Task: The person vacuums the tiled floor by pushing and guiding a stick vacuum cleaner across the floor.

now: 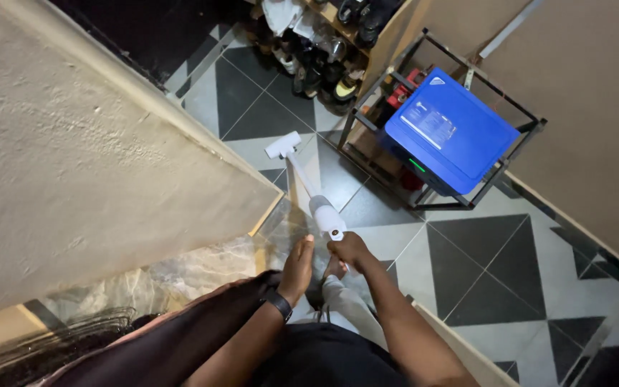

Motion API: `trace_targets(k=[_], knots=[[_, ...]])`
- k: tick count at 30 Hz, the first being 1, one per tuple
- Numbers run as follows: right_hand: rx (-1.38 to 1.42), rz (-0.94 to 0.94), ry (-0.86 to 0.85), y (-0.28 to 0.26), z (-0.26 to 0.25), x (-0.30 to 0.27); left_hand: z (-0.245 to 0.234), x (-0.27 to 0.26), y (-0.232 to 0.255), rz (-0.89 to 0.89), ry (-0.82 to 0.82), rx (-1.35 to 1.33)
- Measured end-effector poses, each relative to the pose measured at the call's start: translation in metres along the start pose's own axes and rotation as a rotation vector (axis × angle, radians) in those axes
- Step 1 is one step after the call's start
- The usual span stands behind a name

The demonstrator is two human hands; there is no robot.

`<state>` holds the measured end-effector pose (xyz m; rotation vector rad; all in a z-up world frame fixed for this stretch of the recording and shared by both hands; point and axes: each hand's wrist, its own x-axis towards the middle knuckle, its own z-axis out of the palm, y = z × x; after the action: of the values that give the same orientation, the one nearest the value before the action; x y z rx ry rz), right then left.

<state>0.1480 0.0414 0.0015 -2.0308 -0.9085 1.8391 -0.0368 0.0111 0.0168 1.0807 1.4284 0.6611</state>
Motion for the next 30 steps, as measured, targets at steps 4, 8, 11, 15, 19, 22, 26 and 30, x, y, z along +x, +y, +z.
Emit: trace_targets(k=[4, 8, 11, 15, 19, 22, 26, 30], knots=[[-0.017, 0.031, -0.008, 0.013, 0.005, -0.001, -0.008, 0.004, -0.001, 0.016, -0.059, 0.000], [0.003, 0.061, 0.029, 0.038, 0.007, -0.022, -0.017, 0.003, 0.008, -0.036, -0.124, -0.061], [-0.048, 0.060, 0.061, 0.056, 0.005, -0.049, -0.025, -0.001, 0.015, -0.096, -0.156, -0.051], [0.020, 0.165, 0.090, 0.076, 0.007, -0.097, -0.035, -0.004, 0.019, -0.119, -0.183, -0.038], [0.215, 0.238, 0.098, 0.095, 0.015, -0.140, -0.044, -0.006, 0.019, -0.133, -0.215, -0.051], [0.227, 0.293, 0.092, 0.109, 0.018, -0.169, -0.047, -0.009, 0.021, -0.158, -0.236, -0.026], [0.250, 0.353, 0.149, 0.127, 0.030, -0.185, -0.052, -0.011, 0.025, -0.152, -0.251, 0.033], [0.341, 0.370, 0.180, 0.134, 0.044, -0.175, -0.057, -0.012, 0.022, -0.117, -0.259, 0.058]])
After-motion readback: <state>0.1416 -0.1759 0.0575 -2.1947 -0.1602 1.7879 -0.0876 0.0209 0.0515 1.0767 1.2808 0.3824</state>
